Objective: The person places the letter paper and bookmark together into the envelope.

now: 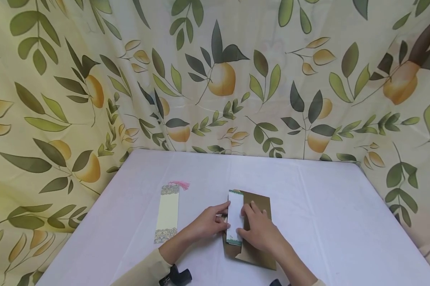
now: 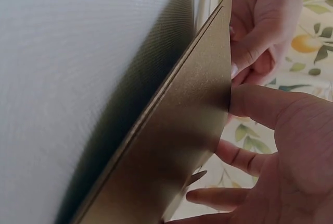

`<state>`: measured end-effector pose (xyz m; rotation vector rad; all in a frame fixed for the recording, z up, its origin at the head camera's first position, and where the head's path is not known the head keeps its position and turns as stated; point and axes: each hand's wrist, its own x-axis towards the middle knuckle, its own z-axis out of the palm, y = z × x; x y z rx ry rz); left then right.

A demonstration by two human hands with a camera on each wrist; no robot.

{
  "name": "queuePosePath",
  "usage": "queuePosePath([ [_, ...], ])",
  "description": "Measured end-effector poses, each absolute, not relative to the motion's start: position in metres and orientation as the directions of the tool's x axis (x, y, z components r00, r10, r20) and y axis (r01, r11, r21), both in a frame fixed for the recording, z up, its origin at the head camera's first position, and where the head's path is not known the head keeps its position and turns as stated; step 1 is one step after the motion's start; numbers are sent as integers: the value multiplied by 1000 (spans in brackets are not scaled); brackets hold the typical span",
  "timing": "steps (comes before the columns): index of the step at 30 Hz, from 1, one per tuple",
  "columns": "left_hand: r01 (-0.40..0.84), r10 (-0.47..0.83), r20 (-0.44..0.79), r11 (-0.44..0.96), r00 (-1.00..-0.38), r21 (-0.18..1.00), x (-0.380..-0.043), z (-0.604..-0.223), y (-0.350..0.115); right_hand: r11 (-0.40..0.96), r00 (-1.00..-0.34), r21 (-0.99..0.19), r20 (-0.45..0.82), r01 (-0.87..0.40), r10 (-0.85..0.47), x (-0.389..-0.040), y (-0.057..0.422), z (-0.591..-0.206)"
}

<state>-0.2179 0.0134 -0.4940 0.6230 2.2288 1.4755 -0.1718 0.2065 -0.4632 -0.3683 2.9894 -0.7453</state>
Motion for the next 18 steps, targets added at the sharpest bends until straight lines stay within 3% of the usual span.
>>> queuePosePath([
  [8, 92, 614, -97, 270, -784, 959, -215, -498, 17, 863, -972, -459, 9, -211, -233, -175, 206, -464],
  [18, 64, 597, -115, 270, -794, 961, -212, -503, 21, 858, -973, -473, -2, -201, -230, -174, 208, -463],
])
